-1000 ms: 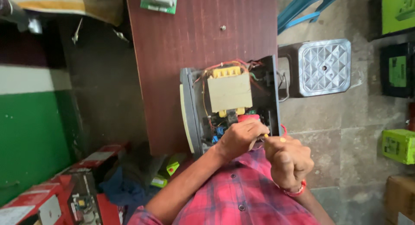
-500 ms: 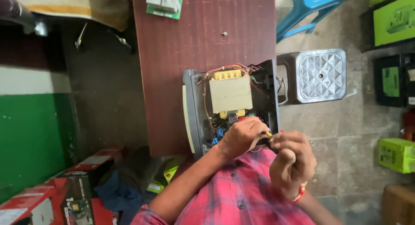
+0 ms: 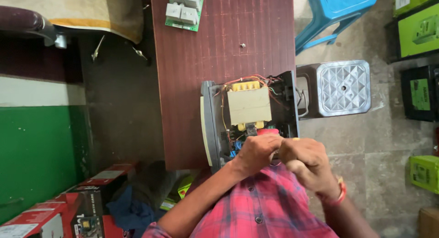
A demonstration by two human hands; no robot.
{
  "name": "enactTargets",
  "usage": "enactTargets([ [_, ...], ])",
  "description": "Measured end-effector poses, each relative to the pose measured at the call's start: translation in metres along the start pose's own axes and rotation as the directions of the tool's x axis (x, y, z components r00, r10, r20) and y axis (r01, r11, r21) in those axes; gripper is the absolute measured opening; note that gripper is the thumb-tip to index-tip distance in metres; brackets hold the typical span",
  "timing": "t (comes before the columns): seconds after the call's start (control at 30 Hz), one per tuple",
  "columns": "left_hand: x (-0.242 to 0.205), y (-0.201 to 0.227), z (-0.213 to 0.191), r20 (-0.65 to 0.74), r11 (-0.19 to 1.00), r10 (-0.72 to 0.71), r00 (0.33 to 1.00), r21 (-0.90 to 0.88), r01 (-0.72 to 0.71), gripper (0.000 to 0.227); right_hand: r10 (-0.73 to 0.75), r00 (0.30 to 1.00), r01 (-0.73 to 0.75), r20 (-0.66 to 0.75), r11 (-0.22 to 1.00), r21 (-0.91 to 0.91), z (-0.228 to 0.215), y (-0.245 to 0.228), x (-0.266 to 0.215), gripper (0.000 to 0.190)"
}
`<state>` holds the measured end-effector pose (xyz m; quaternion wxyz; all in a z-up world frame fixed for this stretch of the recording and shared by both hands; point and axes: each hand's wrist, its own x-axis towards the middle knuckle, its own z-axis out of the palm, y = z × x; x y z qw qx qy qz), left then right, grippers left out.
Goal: The person uses a screwdriver to tighten screws on terminals inside an open electrical device. They repeatedly adjust wires and secure connections within the device's internal compartment.
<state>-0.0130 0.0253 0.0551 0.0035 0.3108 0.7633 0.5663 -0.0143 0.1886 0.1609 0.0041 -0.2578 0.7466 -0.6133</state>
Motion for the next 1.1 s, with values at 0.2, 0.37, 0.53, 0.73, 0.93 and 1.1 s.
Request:
enactTargets([
  [0.2,0.006,0.000,0.005,0.006,0.980,-0.127,0.992,0.152,0.125,0.025,0.049,0.856,-0.194,-0.515,0.953,-0.233,0.044,-0.029,-0.006,0.036],
  [0.37,0.006,0.004,0.000,0.075,0.998,0.015,0.997,-0.065,-0.010,0.027,0.007,0.938,-0.060,-0.345,0.988,-0.142,0.017,-0.007,-0.017,0.046],
  [0.53,0.014,-0.001,0.001,0.070,0.998,-0.018,0.997,-0.062,0.022,0.021,0.169,0.894,-0.225,-0.416,0.970,-0.091,0.010,0.005,-0.026,0.033],
  [0.73,0.021,-0.006,0.004,0.030,0.995,-0.070,0.997,0.077,0.067,0.017,0.186,0.827,-0.473,-0.531,0.742,-0.476,0.027,0.022,-0.039,0.036],
  [0.93,0.012,0.000,0.002,0.056,0.994,0.086,0.995,-0.068,-0.083,0.033,0.270,0.759,-0.570,-0.593,0.715,-0.405,0.034,0.017,-0.052,0.040],
  [1.1,0.002,-0.014,0.007,0.164,0.996,0.084,0.983,-0.017,-0.082,0.025,0.390,0.773,-0.539,-0.499,0.819,-0.195,0.025,0.023,-0.060,0.046],
])
